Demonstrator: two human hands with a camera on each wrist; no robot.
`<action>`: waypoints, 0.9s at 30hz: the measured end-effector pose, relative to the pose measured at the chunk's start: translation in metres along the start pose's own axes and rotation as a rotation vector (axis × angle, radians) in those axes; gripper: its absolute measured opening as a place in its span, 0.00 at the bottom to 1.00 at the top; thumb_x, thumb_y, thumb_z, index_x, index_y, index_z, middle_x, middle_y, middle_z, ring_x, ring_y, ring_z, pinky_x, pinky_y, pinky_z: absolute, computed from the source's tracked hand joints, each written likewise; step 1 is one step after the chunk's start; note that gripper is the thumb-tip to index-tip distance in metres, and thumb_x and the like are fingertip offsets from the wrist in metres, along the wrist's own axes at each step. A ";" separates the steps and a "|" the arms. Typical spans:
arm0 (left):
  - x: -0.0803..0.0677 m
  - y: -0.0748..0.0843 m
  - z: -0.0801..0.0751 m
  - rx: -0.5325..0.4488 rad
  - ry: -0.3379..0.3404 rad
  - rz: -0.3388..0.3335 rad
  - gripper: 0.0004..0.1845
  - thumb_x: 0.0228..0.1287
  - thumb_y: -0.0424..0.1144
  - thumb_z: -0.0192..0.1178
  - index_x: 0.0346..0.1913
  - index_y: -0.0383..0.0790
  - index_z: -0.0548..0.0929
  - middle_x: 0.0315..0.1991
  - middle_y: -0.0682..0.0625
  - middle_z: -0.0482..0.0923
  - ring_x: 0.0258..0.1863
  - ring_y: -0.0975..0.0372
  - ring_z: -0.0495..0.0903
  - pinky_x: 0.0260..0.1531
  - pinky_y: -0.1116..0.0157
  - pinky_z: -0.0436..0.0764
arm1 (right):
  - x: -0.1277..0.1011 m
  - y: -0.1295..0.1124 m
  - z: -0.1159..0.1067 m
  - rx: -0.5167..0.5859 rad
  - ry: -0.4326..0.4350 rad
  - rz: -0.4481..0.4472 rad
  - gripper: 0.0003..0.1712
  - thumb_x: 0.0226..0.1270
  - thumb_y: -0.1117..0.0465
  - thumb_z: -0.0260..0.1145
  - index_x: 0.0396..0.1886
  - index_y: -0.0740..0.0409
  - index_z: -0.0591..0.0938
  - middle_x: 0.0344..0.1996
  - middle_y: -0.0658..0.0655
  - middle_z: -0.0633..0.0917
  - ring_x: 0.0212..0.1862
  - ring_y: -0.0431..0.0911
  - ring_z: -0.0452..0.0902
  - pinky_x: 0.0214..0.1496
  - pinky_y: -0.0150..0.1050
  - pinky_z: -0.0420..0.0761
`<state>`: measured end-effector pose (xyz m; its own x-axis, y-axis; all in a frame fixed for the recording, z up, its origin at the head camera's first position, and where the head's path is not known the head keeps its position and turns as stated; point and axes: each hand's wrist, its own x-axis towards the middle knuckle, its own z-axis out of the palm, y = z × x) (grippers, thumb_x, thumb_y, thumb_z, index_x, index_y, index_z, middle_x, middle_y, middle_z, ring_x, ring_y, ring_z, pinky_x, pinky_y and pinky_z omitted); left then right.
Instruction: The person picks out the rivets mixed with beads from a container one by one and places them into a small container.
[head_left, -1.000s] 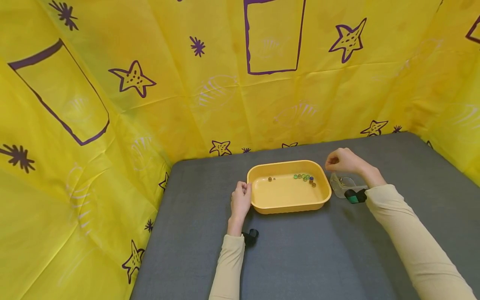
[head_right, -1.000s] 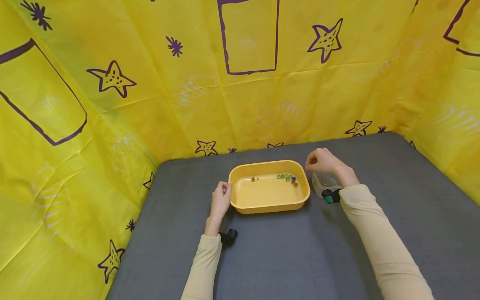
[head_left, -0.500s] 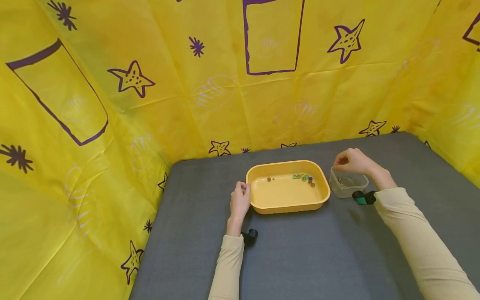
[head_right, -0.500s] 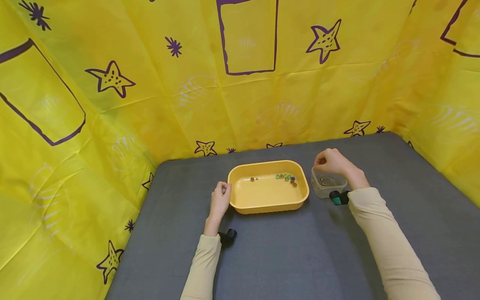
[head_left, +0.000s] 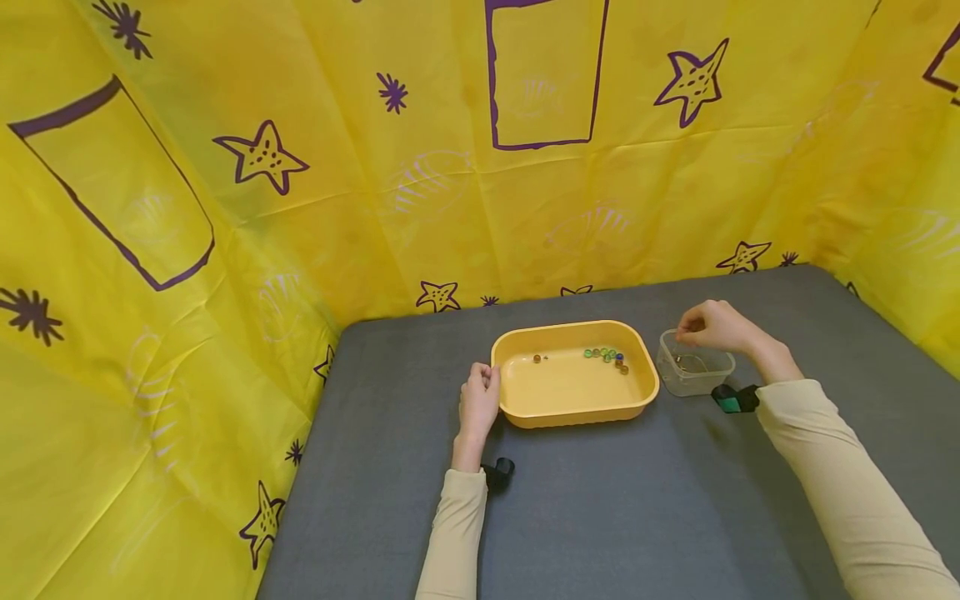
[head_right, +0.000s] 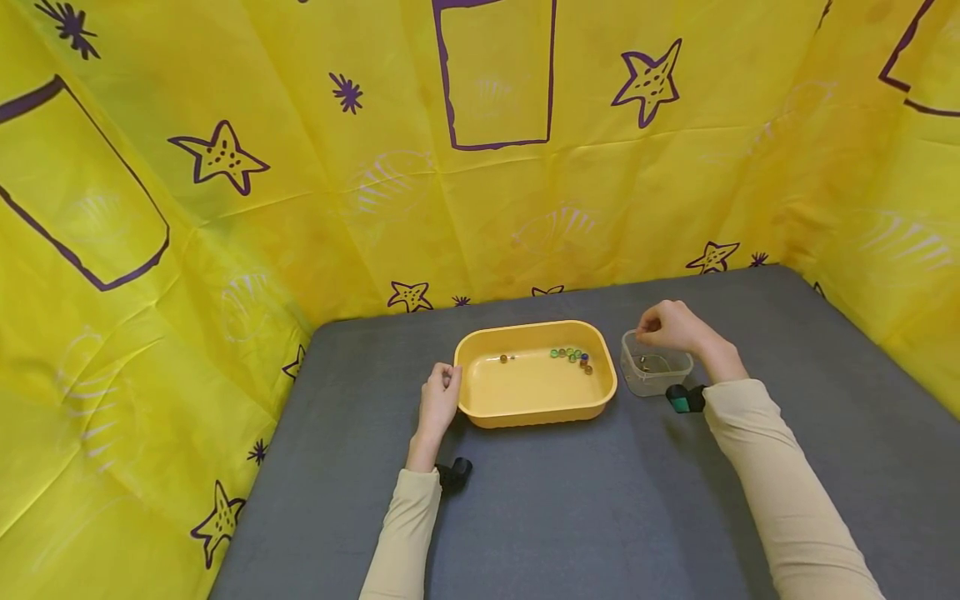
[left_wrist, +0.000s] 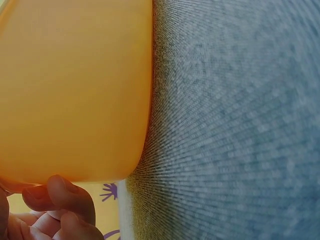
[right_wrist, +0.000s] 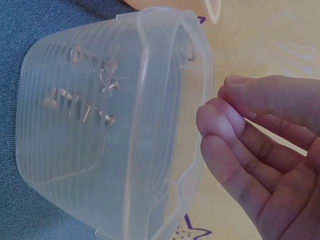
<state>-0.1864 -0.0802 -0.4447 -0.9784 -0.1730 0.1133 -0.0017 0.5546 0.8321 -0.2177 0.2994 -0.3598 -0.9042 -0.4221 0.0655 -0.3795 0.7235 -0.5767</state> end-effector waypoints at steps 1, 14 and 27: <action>0.000 0.000 0.000 0.001 0.000 0.000 0.11 0.68 0.43 0.51 0.34 0.38 0.72 0.20 0.51 0.69 0.17 0.61 0.67 0.19 0.66 0.65 | -0.001 0.001 0.000 0.018 0.012 -0.032 0.05 0.56 0.66 0.66 0.26 0.65 0.82 0.18 0.54 0.81 0.21 0.41 0.72 0.24 0.35 0.72; 0.001 -0.001 0.000 0.005 -0.013 -0.010 0.11 0.68 0.44 0.51 0.35 0.38 0.72 0.21 0.51 0.69 0.18 0.61 0.67 0.19 0.66 0.65 | 0.012 -0.014 0.004 -0.048 -0.010 0.040 0.03 0.56 0.67 0.67 0.28 0.64 0.83 0.22 0.53 0.82 0.24 0.42 0.73 0.27 0.35 0.73; 0.001 -0.002 0.001 0.004 -0.023 -0.016 0.11 0.69 0.44 0.50 0.36 0.38 0.72 0.21 0.51 0.68 0.17 0.62 0.66 0.18 0.67 0.64 | 0.030 -0.027 0.013 -0.030 -0.003 -0.009 0.02 0.57 0.68 0.65 0.29 0.64 0.83 0.25 0.55 0.83 0.26 0.43 0.75 0.30 0.38 0.75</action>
<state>-0.1875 -0.0810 -0.4471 -0.9827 -0.1633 0.0878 -0.0180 0.5555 0.8313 -0.2315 0.2602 -0.3528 -0.9000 -0.4305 0.0685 -0.3937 0.7353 -0.5516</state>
